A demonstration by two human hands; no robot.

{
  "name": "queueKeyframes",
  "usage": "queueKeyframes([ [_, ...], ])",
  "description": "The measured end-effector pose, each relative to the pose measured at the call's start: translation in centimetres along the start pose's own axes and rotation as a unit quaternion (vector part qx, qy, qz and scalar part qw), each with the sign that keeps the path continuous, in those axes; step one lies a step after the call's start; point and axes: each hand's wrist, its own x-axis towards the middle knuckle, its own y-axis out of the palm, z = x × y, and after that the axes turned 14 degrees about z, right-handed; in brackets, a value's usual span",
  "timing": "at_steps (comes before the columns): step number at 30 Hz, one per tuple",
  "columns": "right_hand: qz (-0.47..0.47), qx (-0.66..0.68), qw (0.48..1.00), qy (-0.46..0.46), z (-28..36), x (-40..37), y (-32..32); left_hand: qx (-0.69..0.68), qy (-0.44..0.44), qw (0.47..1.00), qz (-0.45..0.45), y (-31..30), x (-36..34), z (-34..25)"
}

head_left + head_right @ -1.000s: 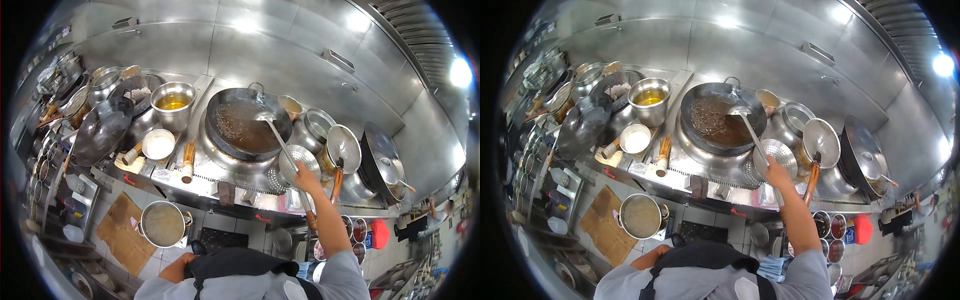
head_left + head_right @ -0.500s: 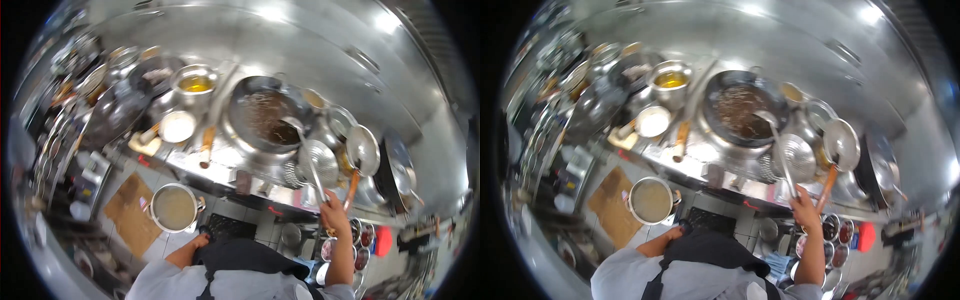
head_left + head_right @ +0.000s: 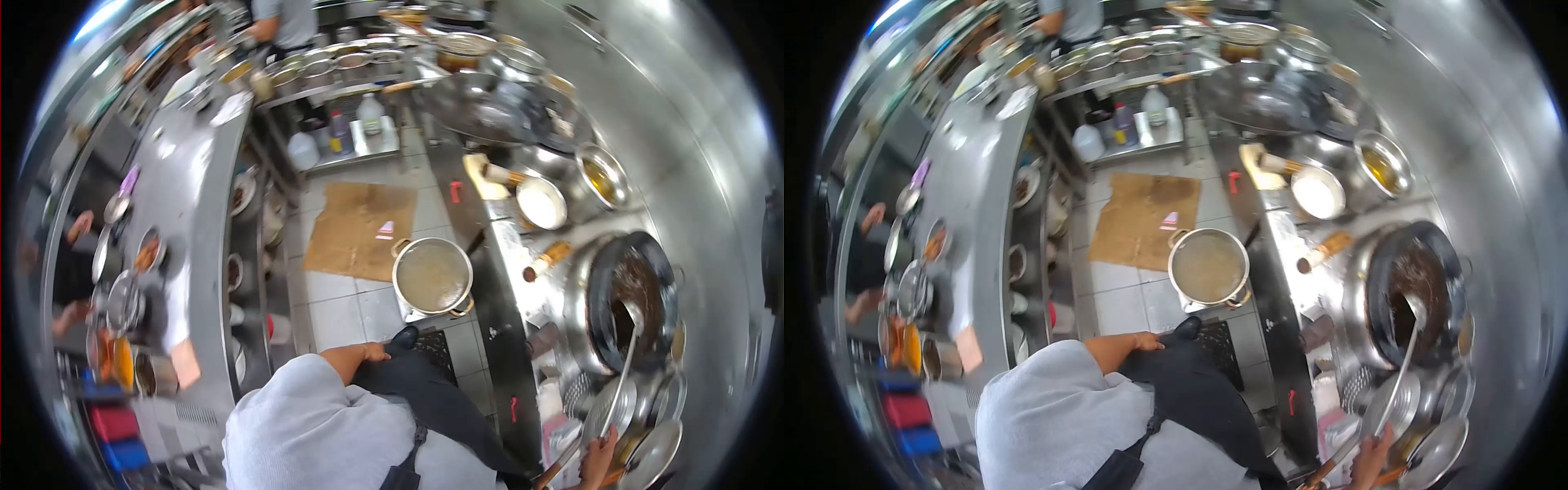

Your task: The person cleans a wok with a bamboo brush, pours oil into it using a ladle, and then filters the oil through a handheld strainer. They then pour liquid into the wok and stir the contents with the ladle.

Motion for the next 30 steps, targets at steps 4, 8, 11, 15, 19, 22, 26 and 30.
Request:
queueKeyframes([
  [4,0.076,-0.248,0.965,0.04,3.4,3.1,-1.7,-0.042,-0.03,0.998,-0.04,4.4,-1.1,2.9],
  [8,0.052,-0.183,0.976,0.109,6.5,5.6,-1.1,-0.145,-0.047,0.984,-0.093,8.9,-2.0,5.2],
  [11,0.046,-0.15,0.985,-0.065,8.1,5.8,-1.1,-0.157,-0.05,0.979,-0.118,11.3,-2.7,6.3],
  [15,0.021,-0.133,0.991,-0.01,11.0,6.0,-0.3,-0.224,-0.014,0.967,-0.119,13.9,-3.1,7.0],
  [19,0.005,0.057,0.998,-0.034,7.8,11.9,0.9,-0.273,-0.068,0.953,-0.112,14.0,-1.5,7.7],
  [22,-0.017,0.067,0.997,-0.037,7.5,12.4,2.4,-0.039,0.014,0.994,-0.096,11.0,-0.2,8.1],
  [26,-0.013,-0.021,0.996,-0.082,3.0,14.7,3.3,-0.086,-0.013,0.99,-0.115,6.6,-0.8,3.9],
  [30,-0.017,-0.078,0.997,-0.013,9.4,9.3,3.4,-0.039,-0.002,0.993,-0.109,1.9,1.2,-0.1],
])
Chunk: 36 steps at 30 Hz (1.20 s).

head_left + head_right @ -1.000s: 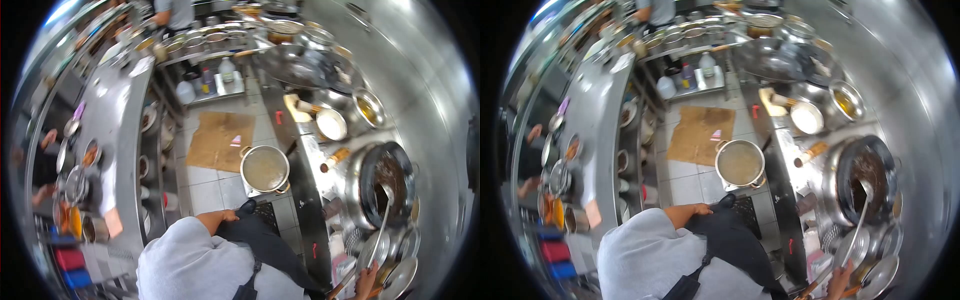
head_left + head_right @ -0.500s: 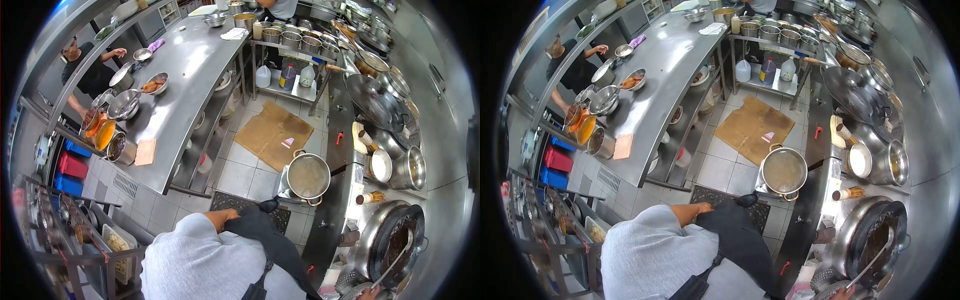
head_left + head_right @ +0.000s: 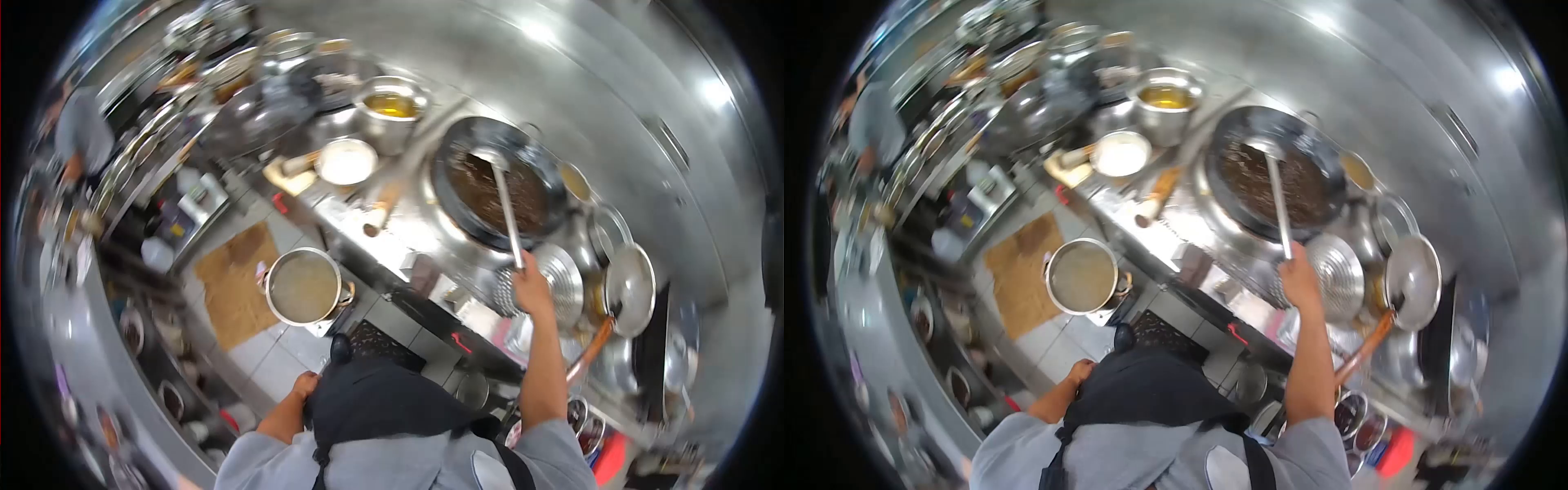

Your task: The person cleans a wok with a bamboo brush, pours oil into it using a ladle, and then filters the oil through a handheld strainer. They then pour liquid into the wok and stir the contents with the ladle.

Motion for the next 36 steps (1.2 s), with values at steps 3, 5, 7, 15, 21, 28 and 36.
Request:
queueKeyframes([
  [3,-0.006,-0.017,1.0,-0.026,-0.5,-1.2,0.4,-0.028,-0.006,0.999,0.022,-2.3,1.6,-2.8],
  [5,-0.007,-0.017,1.0,-0.01,-0.2,-2.9,0.3,-0.1,-0.012,0.993,0.062,-3.0,2.2,-4.8],
  [7,-0.004,-0.019,1.0,0.002,0.2,-4.5,0.2,-0.101,-0.008,0.992,0.081,-3.3,3.3,-6.2],
  [15,-0.003,-0.035,0.999,0.012,0.2,-9.9,0.2,0.143,0.065,0.977,0.142,-3.8,7.0,-8.0],
  [21,-0.012,0.126,0.989,0.076,1.0,-13.9,0.1,0.518,0.374,0.74,0.211,-5.2,7.7,-12.0],
  [28,-0.12,0.253,0.954,0.111,-0.7,-17.6,1.6,0.248,0.373,0.847,0.287,-9.6,-0.6,-34.4],
  [36,-0.136,0.423,0.89,0.099,2.4,-17.6,3.2,0.377,0.708,0.588,-0.099,-7.9,-3.3,-54.8],
])
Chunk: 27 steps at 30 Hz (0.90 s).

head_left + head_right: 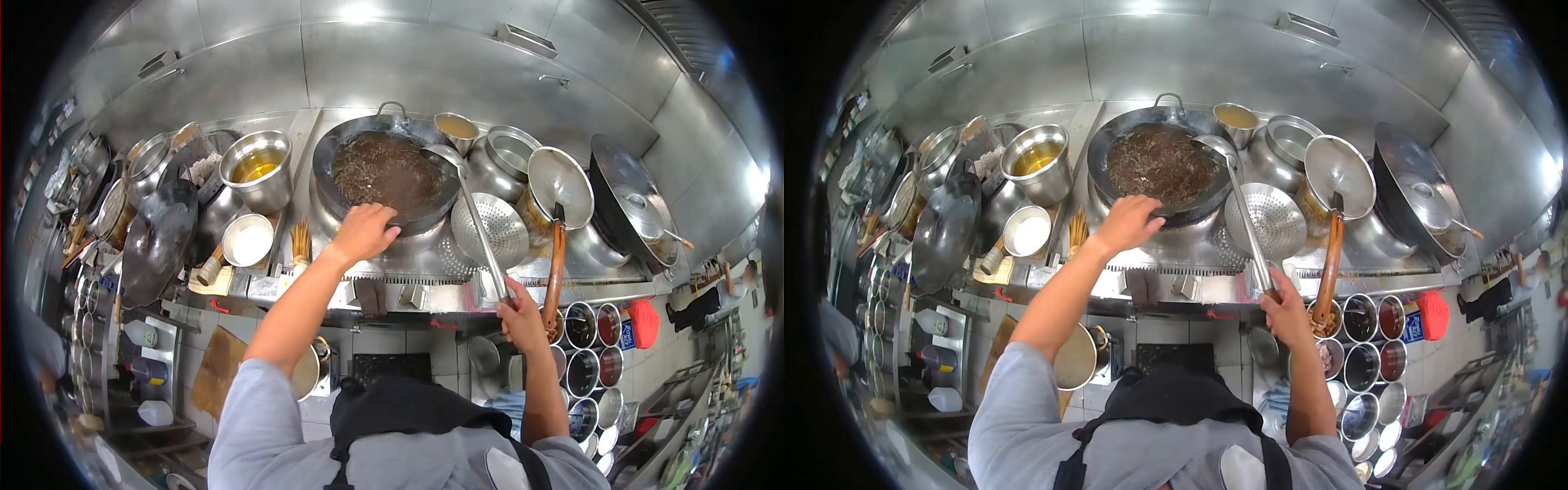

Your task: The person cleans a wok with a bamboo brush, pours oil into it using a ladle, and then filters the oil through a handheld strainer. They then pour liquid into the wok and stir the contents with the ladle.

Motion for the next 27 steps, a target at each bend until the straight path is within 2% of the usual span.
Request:
queueKeyframes([
  [2,-0.018,0.02,1.0,-0.014,-1.2,-0.5,0.6,-0.064,-0.044,0.993,0.089,3.7,1.9,1.3],
  [3,-0.036,0.04,0.998,-0.026,-1.9,-0.7,1.0,-0.063,-0.042,0.993,0.089,4.4,2.5,1.0],
  [5,-0.073,0.05,0.996,-0.034,-3.4,-1.3,2.0,-0.081,-0.143,0.982,0.088,5.7,3.3,0.3],
  [6,-0.089,0.065,0.993,-0.042,-4.5,-1.6,2.5,-0.071,-0.112,0.99,0.047,6.2,3.3,0.2],
  [9,-0.108,0.088,0.99,-0.02,-6.9,-2.4,3.1,-0.072,-0.115,0.99,0.045,6.3,3.3,0.0],
  [11,-0.135,0.006,0.991,0.017,-9.9,-2.5,2.9,-0.07,-0.125,0.988,0.049,5.8,3.2,-0.6],
  [12,-0.155,-0.138,0.978,-0.028,-14.3,-1.7,2.2,-0.071,-0.133,0.987,0.052,5.7,3.1,-0.9],
  [13,-0.153,-0.136,0.979,-0.027,-16.6,-1.7,2.3,-0.069,-0.135,0.987,0.054,5.8,3.0,-1.1],
  [15,-0.225,-0.373,0.889,-0.137,-19.1,-1.5,2.3,-0.07,-0.142,0.987,0.035,5.9,3.1,-1.3],
  [17,-0.231,-0.394,0.875,-0.16,-19.6,-1.5,2.4,-0.06,-0.148,0.987,0.033,6.1,3.1,-1.4],
  [18,-0.183,-0.142,0.971,-0.058,-19.7,-1.4,2.3,-0.053,-0.151,0.987,0.03,6.1,3.1,-1.4],
  [19,-0.117,0.121,0.984,0.054,-19.8,-1.3,2.3,-0.047,-0.157,0.986,0.031,6.4,2.9,-1.3],
  [20,-0.123,0.179,0.976,0.03,-20.6,-1.1,1.8,-0.027,-0.142,0.989,0.008,6.6,2.9,-1.2],
  [21,-0.118,0.182,0.976,0.027,-22.1,-0.6,1.1,-0.008,-0.126,0.992,-0.014,6.9,3.0,-1.2],
  [22,-0.132,0.209,0.968,0.039,-25.3,0.5,0.2,-0.001,-0.126,0.992,-0.015,6.6,3.2,-1.5],
  [24,-0.148,0.215,0.965,0.038,-28.4,1.9,0.0,0.018,-0.181,0.981,0.066,5.7,3.5,-2.3],
  [25,-0.143,0.219,0.965,0.035,-32.0,2.9,0.1,0.025,-0.182,0.981,0.066,5.8,3.6,-2.3],
  [26,-0.078,0.336,0.939,-0.009,-37.2,4.3,0.0,0.024,-0.185,0.98,0.073,6.1,3.5,-2.0],
  [27,-0.012,0.446,0.893,-0.055,-39.7,5.6,0.0,0.024,-0.187,0.979,0.079,6.2,3.6,-1.9],
])
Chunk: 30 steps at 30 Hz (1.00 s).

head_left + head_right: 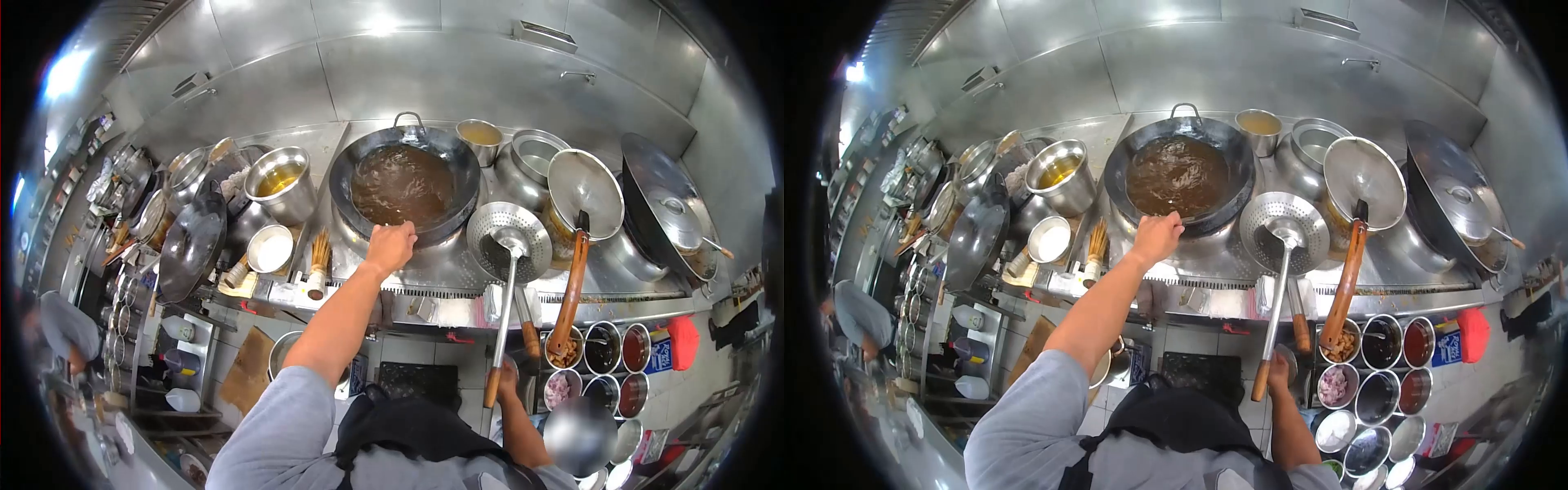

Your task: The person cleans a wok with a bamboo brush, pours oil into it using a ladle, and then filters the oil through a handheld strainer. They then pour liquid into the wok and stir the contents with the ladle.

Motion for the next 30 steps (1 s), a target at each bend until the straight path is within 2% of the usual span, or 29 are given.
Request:
queueKeyframes([
  [1,0.004,-0.096,0.993,0.072,1.1,0.1,1.3,0.007,-0.002,1.0,-0.002,-0.1,0.0,-0.1],
  [2,0.008,-0.091,0.993,0.072,1.6,0.7,2.2,0.007,-0.005,1.0,-0.003,-0.1,-0.2,-0.3],
  [4,-0.069,-0.144,0.959,0.235,2.1,2.0,3.8,0.013,-0.008,1.0,-0.002,-0.2,0.0,-0.5],
  [5,-0.066,-0.139,0.959,0.236,2.1,2.6,4.8,0.007,-0.008,1.0,-0.005,-0.3,0.0,-0.5],
  [7,-0.09,-0.257,0.937,0.219,2.2,3.1,6.8,-0.001,-0.014,1.0,-0.005,0.0,-0.4,-0.4],
  [10,-0.1,-0.299,0.918,0.239,3.2,3.9,8.7,0.0,-0.023,1.0,0.012,-0.3,0.0,-0.6],
  [15,-0.075,-0.327,0.91,0.242,2.7,6.2,7.5,-0.005,-0.036,0.999,0.033,-0.8,0.1,-1.1],
  [17,-0.059,-0.361,0.881,0.298,3.0,7.5,7.5,0.005,-0.045,0.998,0.042,-0.7,0.3,-1.0],
  [20,-0.065,-0.403,0.857,0.314,2.1,9.2,7.1,-0.003,-0.037,0.999,0.017,-0.4,0.1,-0.8],
  [21,-0.061,-0.405,0.856,0.315,1.5,9.9,6.4,-0.016,-0.03,0.999,0.02,-0.5,0.1,-0.6],
  [23,-0.03,-0.391,0.888,0.239,-1.6,11.2,3.0,-0.026,-0.024,0.999,0.02,-1.0,0.0,-0.6],
  [24,-0.028,-0.392,0.888,0.238,-1.6,11.3,2.8,-0.04,-0.04,0.997,0.049,-1.4,0.0,-0.8],
  [26,-0.008,-0.448,0.857,0.253,-1.6,11.4,2.7,-0.052,-0.052,0.994,0.078,-1.7,0.2,-0.9],
  [27,-0.021,-0.56,0.81,0.171,-4.6,12.5,0.7,-0.055,-0.055,0.994,0.075,-1.6,0.1,-0.9],
  [30,-0.073,-0.586,0.798,0.122,-7.7,13.4,-2.0,-0.058,-0.062,0.994,0.068,-1.5,0.0,-1.0],
])
